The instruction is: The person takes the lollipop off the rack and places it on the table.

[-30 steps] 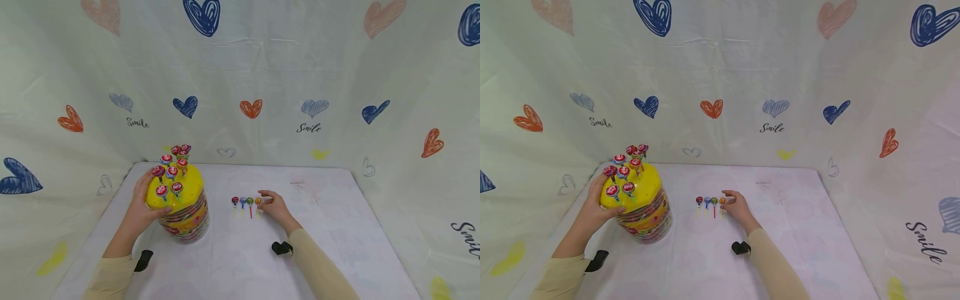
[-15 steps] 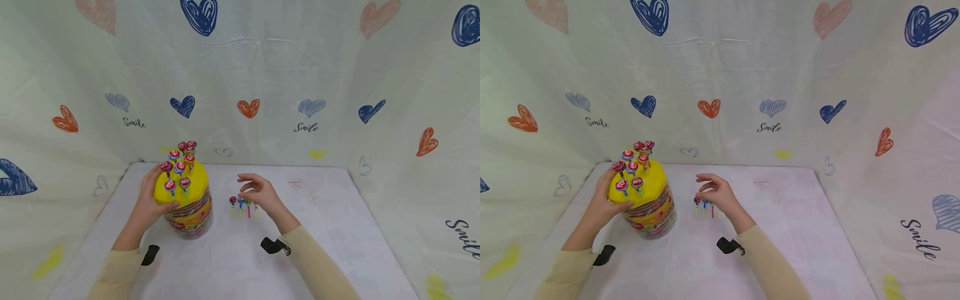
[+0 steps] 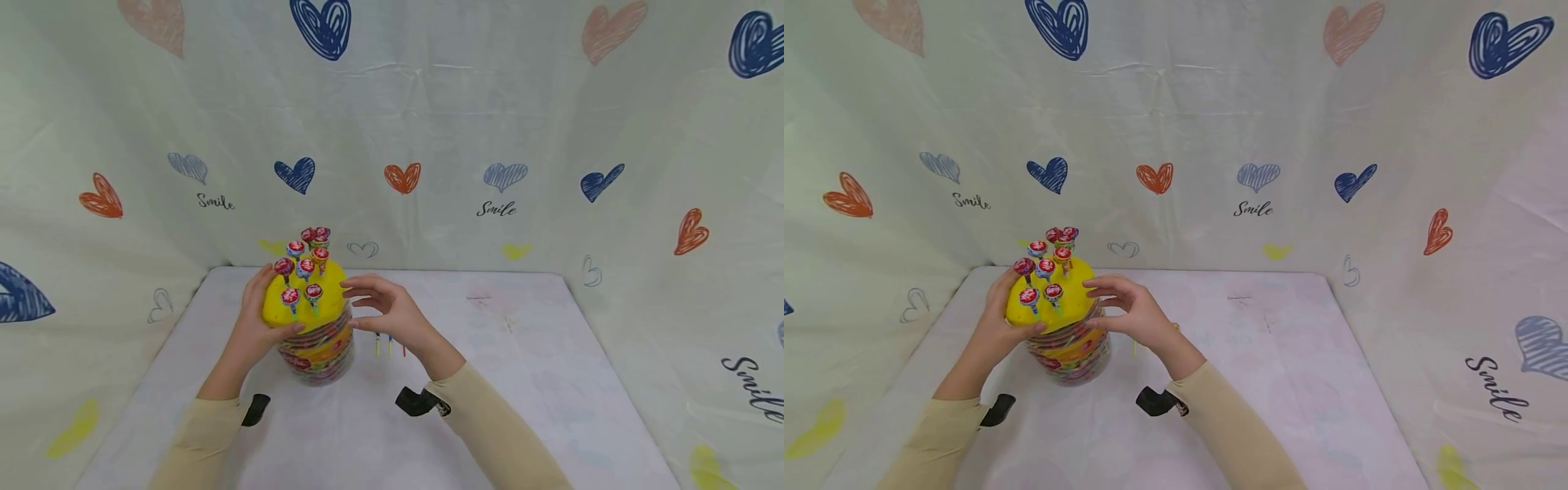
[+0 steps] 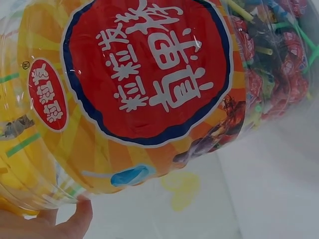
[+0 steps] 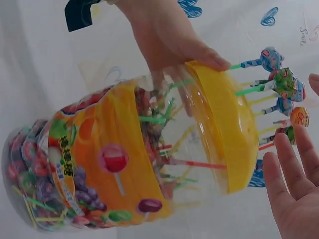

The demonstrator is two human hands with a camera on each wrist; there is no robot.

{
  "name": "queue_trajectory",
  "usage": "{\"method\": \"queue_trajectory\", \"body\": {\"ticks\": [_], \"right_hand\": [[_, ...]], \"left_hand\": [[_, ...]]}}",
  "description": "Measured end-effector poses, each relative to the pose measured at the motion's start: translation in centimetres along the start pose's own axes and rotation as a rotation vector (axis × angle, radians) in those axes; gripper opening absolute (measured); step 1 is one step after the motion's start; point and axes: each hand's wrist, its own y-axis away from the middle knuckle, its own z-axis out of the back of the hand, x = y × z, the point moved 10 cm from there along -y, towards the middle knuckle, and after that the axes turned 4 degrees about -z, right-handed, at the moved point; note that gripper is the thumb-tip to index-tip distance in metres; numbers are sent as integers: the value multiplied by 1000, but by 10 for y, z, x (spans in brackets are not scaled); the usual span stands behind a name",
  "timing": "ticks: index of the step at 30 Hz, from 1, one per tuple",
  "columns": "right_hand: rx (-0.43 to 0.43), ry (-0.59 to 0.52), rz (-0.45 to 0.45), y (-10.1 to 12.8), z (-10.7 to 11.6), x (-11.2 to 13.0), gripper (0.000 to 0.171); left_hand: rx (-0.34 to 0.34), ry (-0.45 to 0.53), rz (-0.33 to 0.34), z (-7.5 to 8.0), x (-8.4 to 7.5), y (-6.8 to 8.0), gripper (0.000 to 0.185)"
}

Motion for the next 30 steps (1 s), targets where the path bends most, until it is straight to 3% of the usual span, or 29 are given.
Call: {"method": "queue_trajectory", "body": {"ticks": [9, 18, 30], "right_hand": [[77, -23, -5, -13, -26, 1, 52], [119, 89, -8, -18, -34, -2, 53], [107, 63, -23, -18, -35, 0, 53]], "left_hand": [[-8, -21, -2, -6, 0, -1, 96], [-1, -37, -7, -6, -1, -2, 96], [-7, -36, -13, -5, -1, -1, 95]]}}
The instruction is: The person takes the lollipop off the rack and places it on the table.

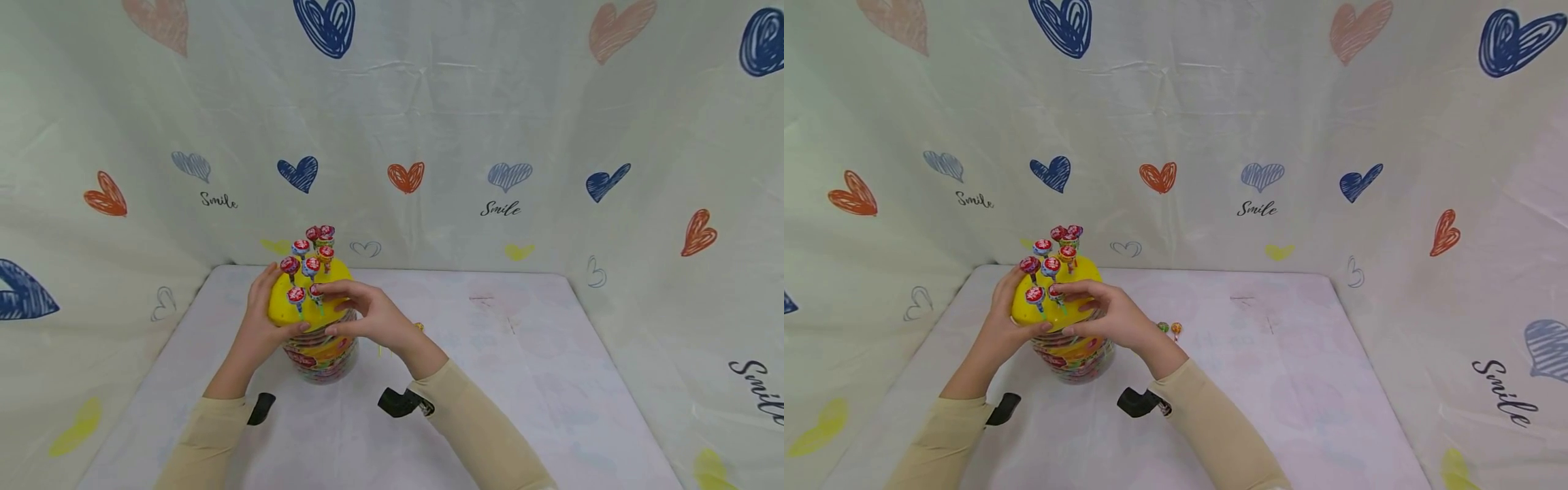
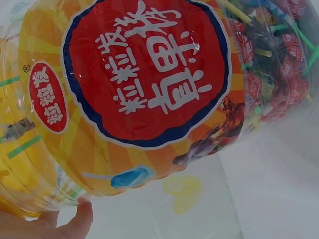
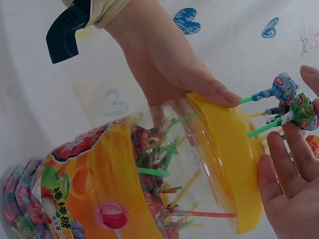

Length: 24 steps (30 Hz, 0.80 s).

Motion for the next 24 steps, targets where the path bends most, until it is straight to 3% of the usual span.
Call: {"method": "queue_trajectory", "body": {"ticks": [5, 13, 24], "right_hand": [[-36, -61, -2, 3, 4, 1, 54], [-219, -194, 116, 17, 32, 10, 52], [-356, -265, 56, 47, 72, -11, 52]], "left_hand": [[2, 6, 3, -1, 0, 0, 96], [4, 8, 31, 0, 2, 0, 98], [11, 8, 39, 0, 1, 0, 98]]}}
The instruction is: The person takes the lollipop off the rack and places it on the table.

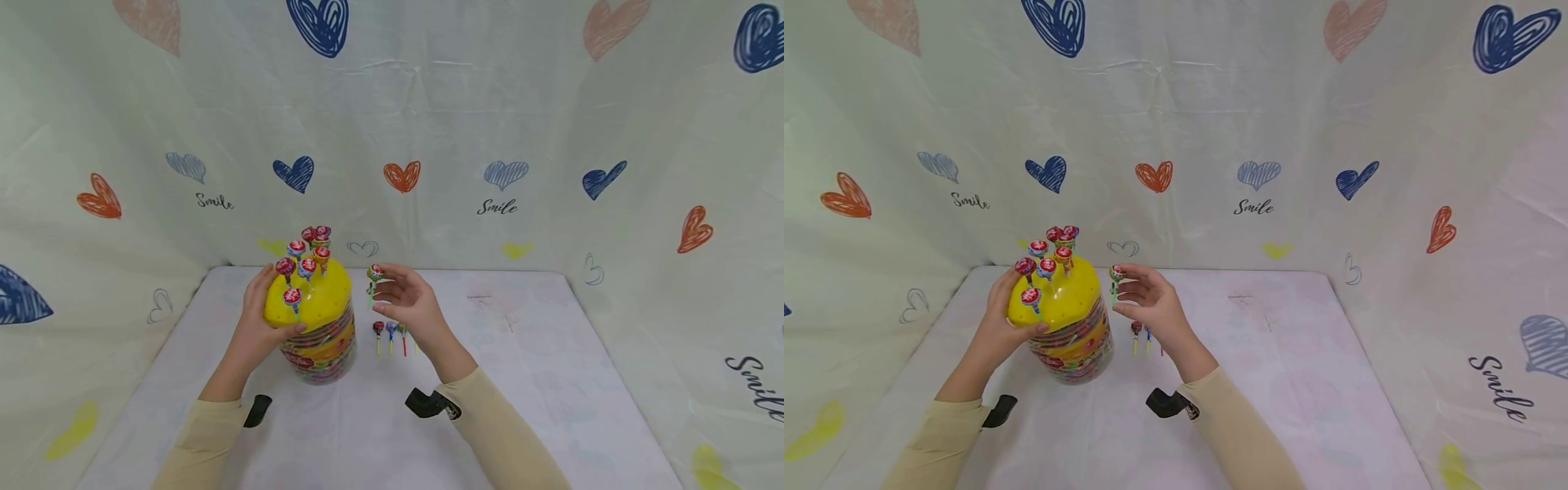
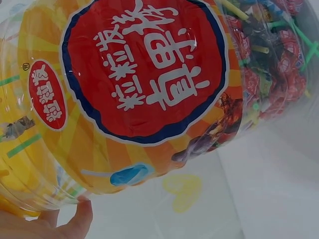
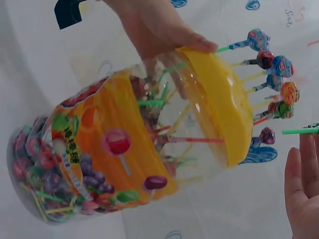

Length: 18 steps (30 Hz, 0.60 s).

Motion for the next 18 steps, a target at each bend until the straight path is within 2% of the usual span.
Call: {"method": "queue_trajectory", "body": {"ticks": [10, 18], "right_hand": [[-57, -26, -25, 18, 42, -13, 50], [-95, 12, -55, 34, 76, -27, 45]], "left_hand": [[-9, -18, -1, 0, -1, 1, 99], [-1, -20, -7, -1, -4, 0, 99]]}}
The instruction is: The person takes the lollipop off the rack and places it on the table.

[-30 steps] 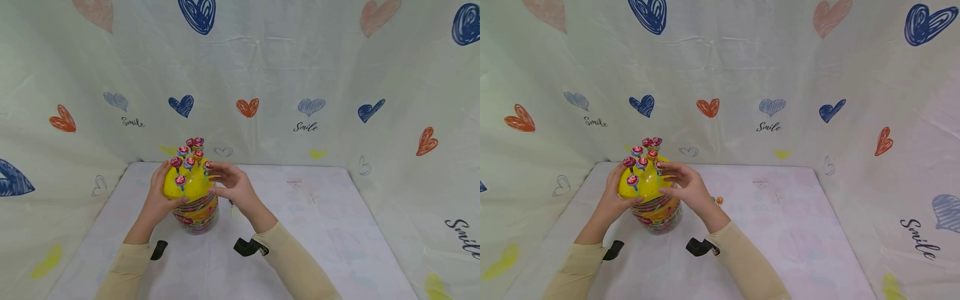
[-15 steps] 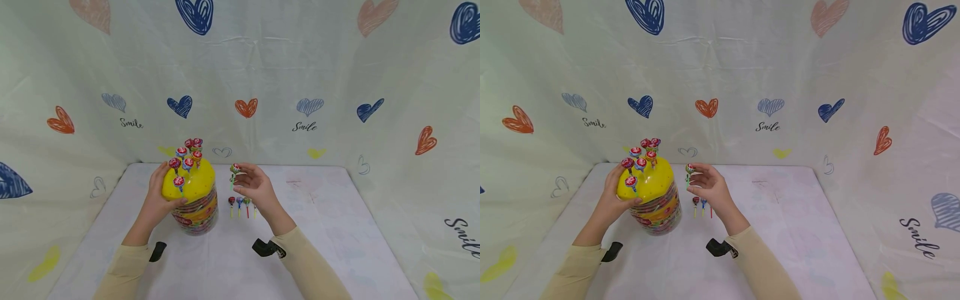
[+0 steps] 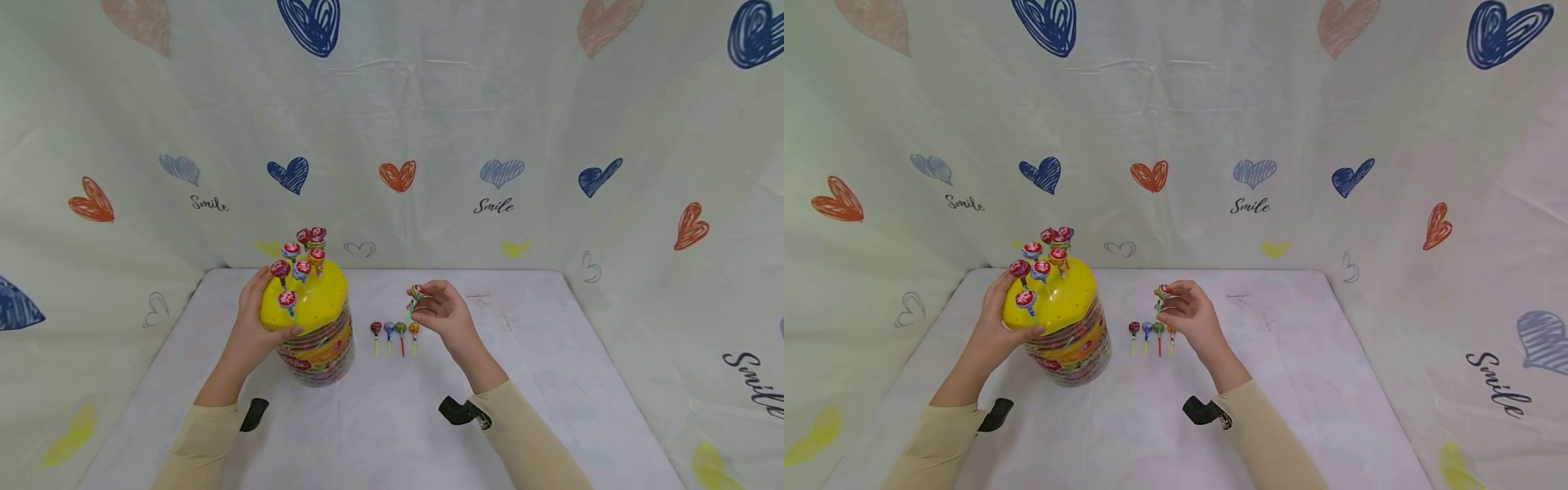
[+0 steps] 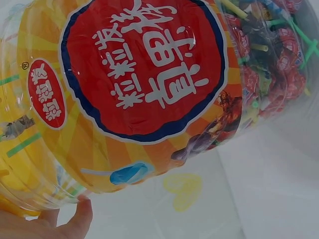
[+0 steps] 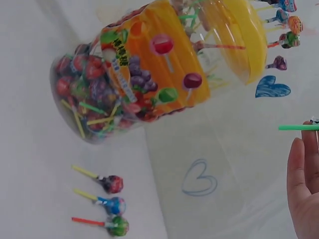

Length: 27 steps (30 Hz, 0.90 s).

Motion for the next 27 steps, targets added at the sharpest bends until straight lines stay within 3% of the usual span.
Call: {"method": "queue_trajectory", "body": {"ticks": [6, 15, 27], "right_hand": [[-67, 62, -47, 8, 28, -17, 41], [-213, 167, -222, 15, 71, -63, 45], [-313, 269, -406, 19, 107, -126, 55]], "left_hand": [[1, 6, 4, 0, 0, 1, 98], [-3, 2, -8, 1, 0, 0, 98], [-3, 8, -12, 1, 1, 0, 99]]}}
